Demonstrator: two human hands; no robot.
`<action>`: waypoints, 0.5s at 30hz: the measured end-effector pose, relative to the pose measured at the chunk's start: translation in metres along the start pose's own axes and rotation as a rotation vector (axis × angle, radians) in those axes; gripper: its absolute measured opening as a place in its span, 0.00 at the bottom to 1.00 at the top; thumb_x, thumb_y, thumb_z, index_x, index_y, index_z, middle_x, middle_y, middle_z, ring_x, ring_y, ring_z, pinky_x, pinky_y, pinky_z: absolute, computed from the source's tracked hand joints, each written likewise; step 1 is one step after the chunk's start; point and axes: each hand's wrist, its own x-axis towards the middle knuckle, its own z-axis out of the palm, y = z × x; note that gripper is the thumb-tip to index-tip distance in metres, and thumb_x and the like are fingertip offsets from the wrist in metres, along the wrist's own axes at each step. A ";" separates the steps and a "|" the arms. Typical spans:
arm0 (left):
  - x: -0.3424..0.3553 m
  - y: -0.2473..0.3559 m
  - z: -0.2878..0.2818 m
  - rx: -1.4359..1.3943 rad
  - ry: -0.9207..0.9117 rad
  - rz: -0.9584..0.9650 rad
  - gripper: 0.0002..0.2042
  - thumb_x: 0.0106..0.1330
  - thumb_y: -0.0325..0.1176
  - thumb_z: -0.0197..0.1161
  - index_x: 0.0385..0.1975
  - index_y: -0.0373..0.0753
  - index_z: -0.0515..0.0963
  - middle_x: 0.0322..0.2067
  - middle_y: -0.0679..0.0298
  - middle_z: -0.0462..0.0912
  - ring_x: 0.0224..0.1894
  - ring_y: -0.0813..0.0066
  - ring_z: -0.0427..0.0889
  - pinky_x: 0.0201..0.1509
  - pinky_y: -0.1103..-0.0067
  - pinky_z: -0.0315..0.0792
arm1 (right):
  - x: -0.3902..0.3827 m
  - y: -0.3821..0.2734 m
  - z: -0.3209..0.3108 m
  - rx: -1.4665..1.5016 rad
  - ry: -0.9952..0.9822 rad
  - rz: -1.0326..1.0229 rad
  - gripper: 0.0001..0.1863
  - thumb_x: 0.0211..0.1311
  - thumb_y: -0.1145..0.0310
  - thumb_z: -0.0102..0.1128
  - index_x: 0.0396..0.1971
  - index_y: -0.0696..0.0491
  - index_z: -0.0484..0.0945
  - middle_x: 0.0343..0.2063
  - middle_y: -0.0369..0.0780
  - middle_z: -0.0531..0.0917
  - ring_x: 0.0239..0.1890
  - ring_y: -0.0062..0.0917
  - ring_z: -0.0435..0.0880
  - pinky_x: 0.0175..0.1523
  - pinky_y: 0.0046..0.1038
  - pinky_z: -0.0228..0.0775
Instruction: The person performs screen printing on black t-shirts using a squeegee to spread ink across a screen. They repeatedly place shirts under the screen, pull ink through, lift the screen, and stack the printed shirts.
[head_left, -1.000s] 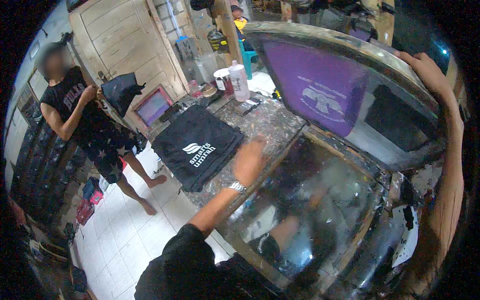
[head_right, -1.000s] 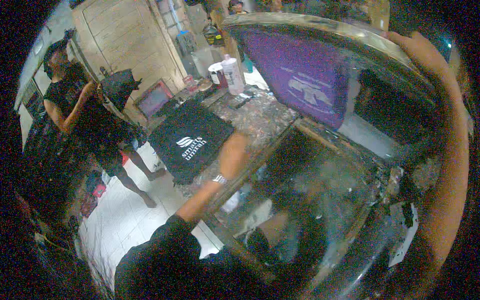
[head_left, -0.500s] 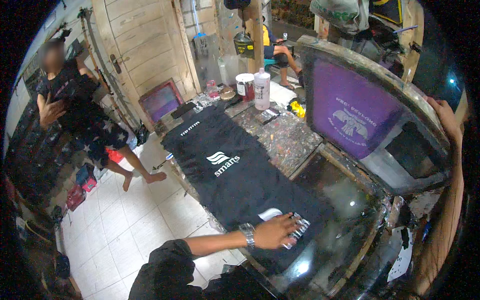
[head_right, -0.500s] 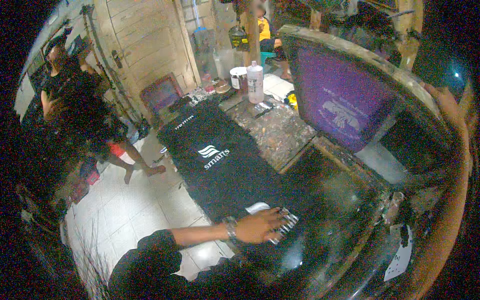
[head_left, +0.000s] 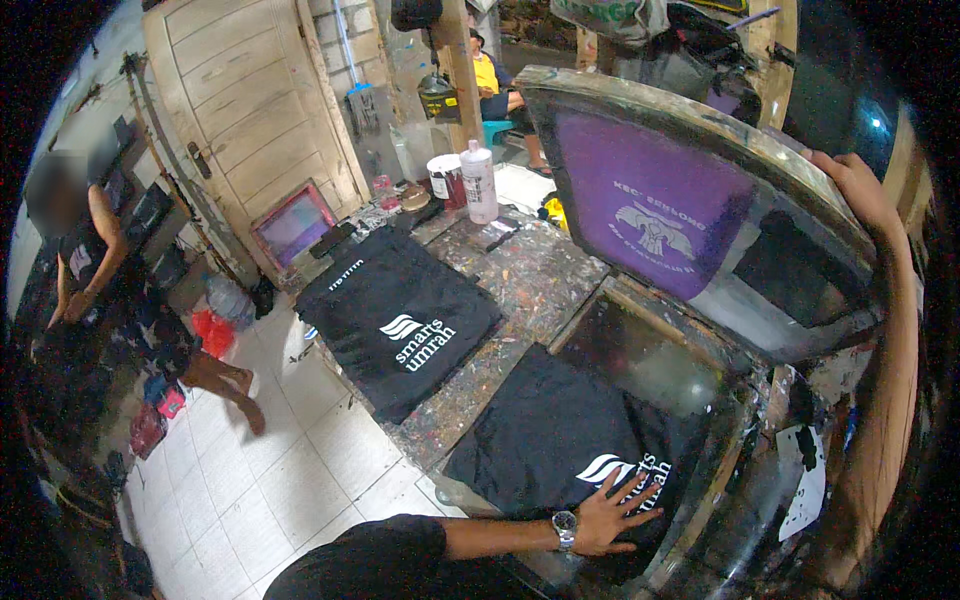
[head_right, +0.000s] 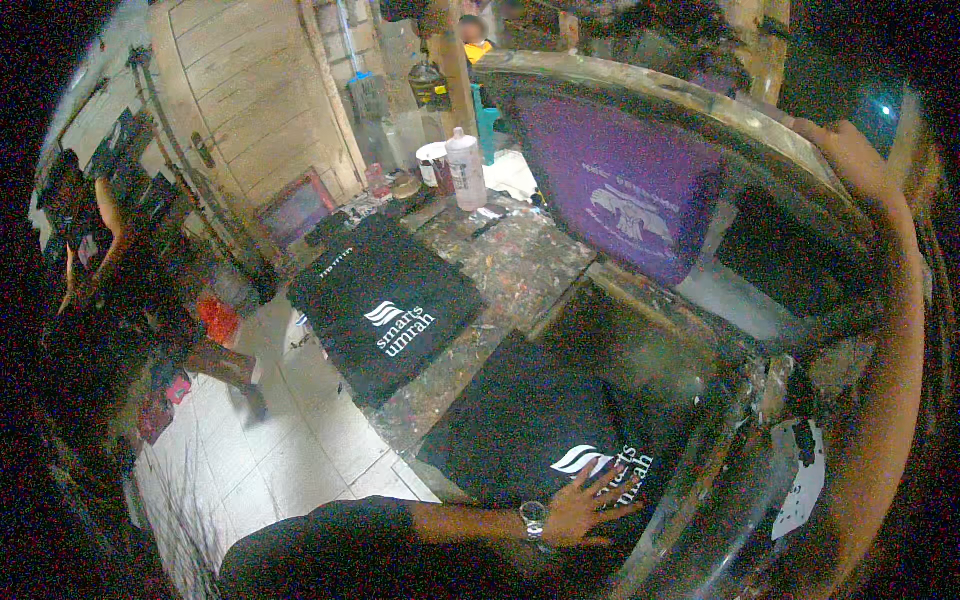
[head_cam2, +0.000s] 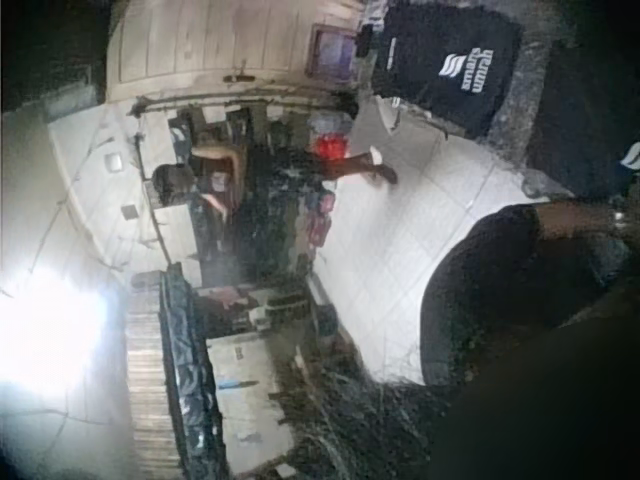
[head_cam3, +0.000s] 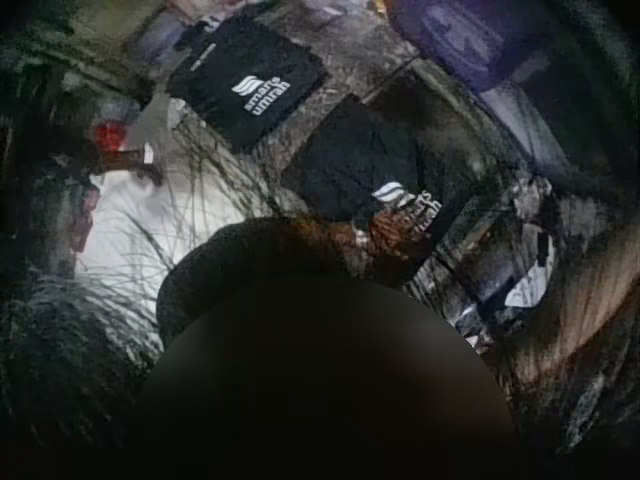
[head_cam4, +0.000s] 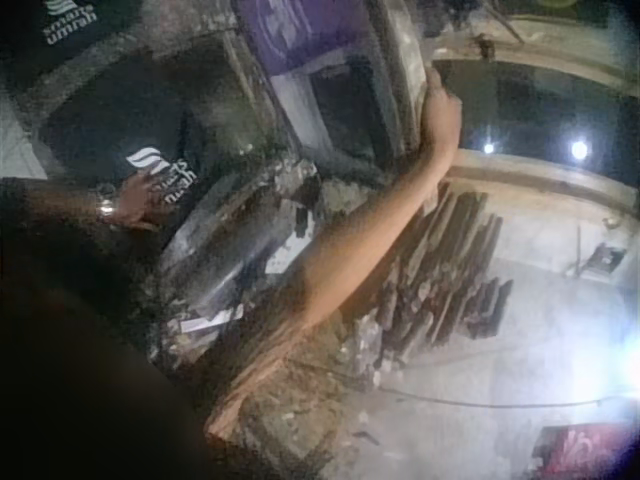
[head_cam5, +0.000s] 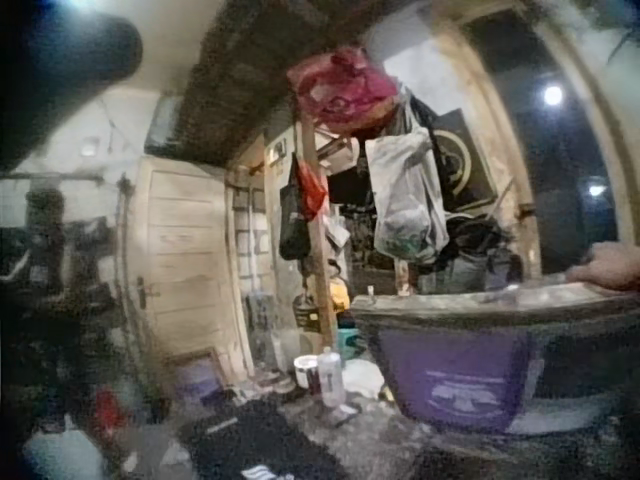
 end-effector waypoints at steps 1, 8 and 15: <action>0.003 0.000 0.000 -0.001 -0.163 -0.033 0.40 0.68 0.65 0.55 0.77 0.53 0.59 0.81 0.54 0.44 0.82 0.44 0.38 0.79 0.40 0.30 | 0.001 0.002 0.000 -0.003 -0.002 0.008 0.28 0.71 0.41 0.51 0.52 0.47 0.86 0.38 0.54 0.80 0.44 0.42 0.80 0.54 0.35 0.68; -0.001 -0.009 0.023 0.007 0.039 0.030 0.39 0.67 0.64 0.56 0.76 0.52 0.61 0.80 0.53 0.46 0.82 0.45 0.38 0.78 0.39 0.30 | 0.000 -0.014 0.010 0.136 0.100 0.125 0.38 0.67 0.35 0.55 0.42 0.61 0.87 0.32 0.51 0.85 0.38 0.37 0.83 0.50 0.33 0.71; 0.006 0.011 0.009 -0.053 0.067 0.084 0.43 0.62 0.63 0.63 0.76 0.52 0.61 0.79 0.52 0.50 0.82 0.45 0.39 0.78 0.37 0.30 | 0.001 -0.002 0.002 0.139 0.069 0.065 0.39 0.66 0.35 0.56 0.43 0.63 0.86 0.39 0.52 0.83 0.43 0.37 0.81 0.55 0.32 0.70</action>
